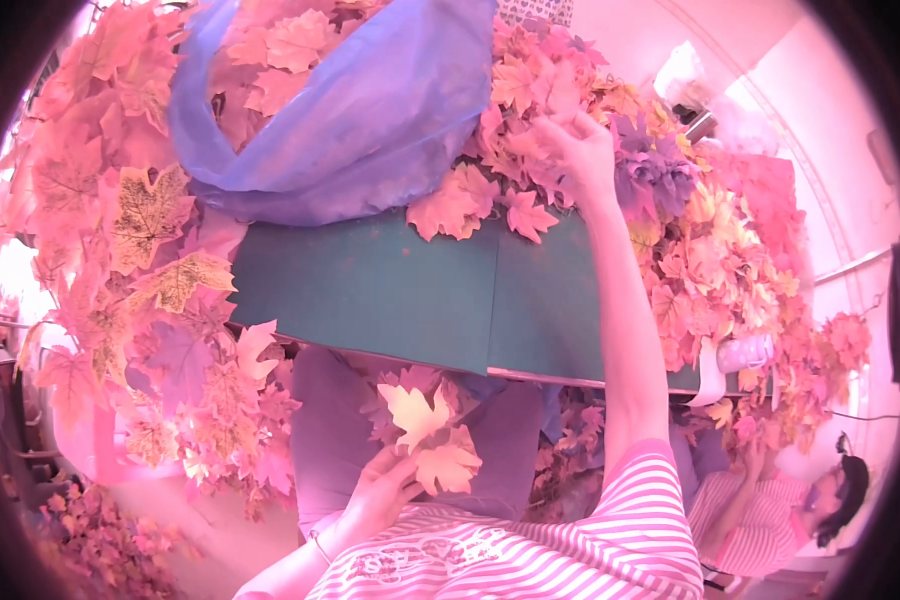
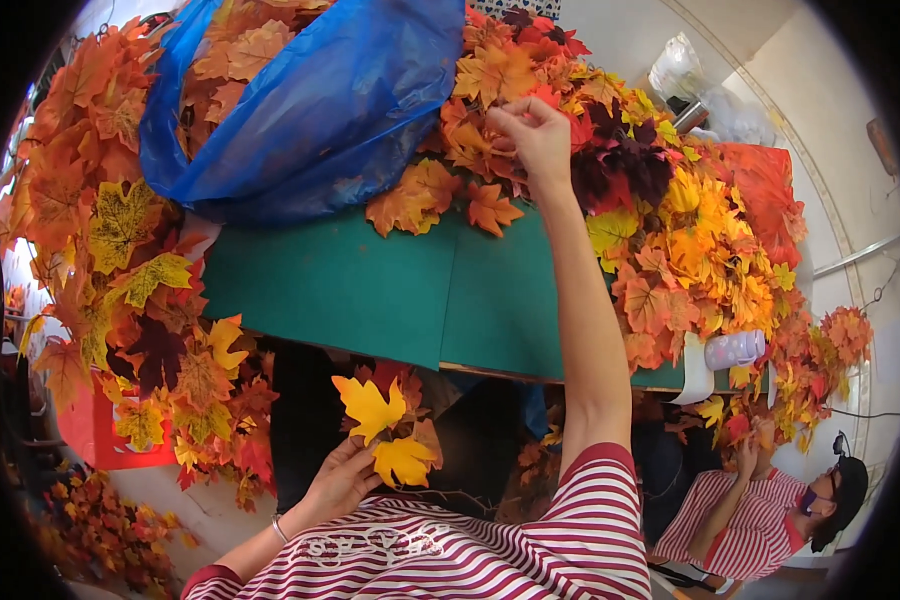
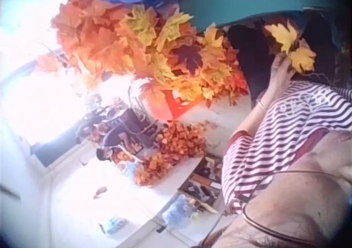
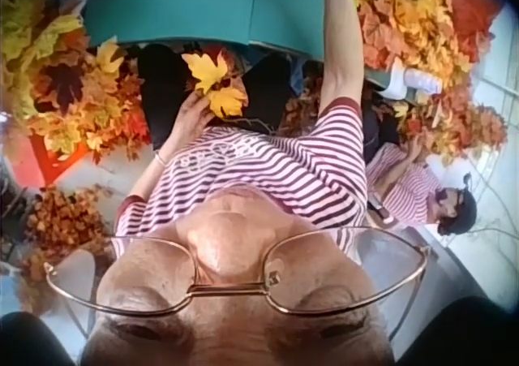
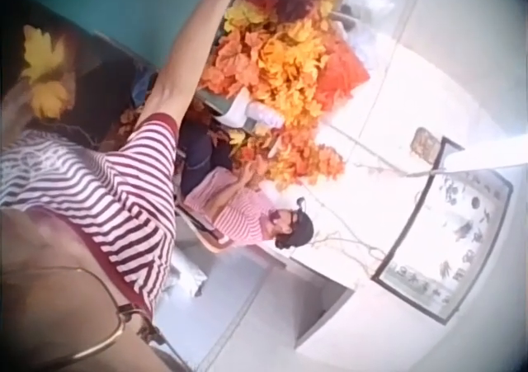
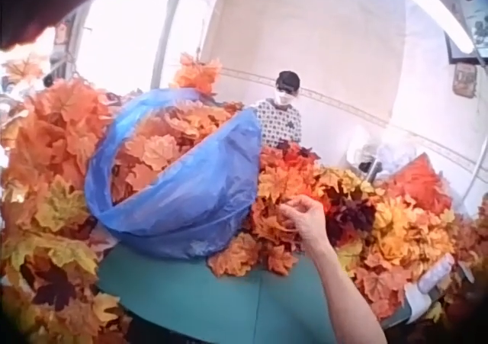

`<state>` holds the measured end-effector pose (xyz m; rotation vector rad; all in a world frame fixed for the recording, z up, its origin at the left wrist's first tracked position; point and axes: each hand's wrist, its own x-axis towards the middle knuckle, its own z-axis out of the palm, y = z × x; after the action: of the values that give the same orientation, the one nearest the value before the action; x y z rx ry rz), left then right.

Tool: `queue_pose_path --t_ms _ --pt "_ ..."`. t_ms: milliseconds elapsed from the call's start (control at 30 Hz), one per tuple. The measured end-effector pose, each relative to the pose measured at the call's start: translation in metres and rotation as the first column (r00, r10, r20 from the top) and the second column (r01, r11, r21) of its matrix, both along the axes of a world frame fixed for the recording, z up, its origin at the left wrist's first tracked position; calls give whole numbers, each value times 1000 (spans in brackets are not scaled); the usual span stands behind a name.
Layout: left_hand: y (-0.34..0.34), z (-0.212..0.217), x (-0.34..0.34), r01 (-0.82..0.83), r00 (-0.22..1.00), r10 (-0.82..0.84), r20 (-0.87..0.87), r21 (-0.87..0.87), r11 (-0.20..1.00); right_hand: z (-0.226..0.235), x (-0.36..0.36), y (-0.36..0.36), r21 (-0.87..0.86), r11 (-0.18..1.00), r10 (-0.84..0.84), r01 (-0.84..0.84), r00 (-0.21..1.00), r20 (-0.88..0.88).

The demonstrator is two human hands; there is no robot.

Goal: The person assembles artificial maple leaves by hand, attaching them to a central wire branch or garland.

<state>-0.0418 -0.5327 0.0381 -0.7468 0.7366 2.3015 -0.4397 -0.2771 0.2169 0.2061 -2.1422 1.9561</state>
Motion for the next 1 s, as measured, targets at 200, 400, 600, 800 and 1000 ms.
queue_pose_path --t_ms 200,400,600,800,1000 --pt "3 20 7 50 983 -76 -169 -154 987 47 4 0 451 772 -82 447 774 -628" --pt "13 3 20 -49 991 34 -132 -117 992 50 34 4 457 638 -92 620 651 -754" --pt "23 35 4 -51 951 -41 -306 -287 957 64 219 -42 751 619 354 229 772 -528" --pt "35 49 3 -158 776 -219 -592 -518 841 -49 342 -75 548 546 740 -634 671 38" --pt "40 29 9 -35 970 -28 -242 -252 967 -108 372 -47 301 840 328 -453 863 384"
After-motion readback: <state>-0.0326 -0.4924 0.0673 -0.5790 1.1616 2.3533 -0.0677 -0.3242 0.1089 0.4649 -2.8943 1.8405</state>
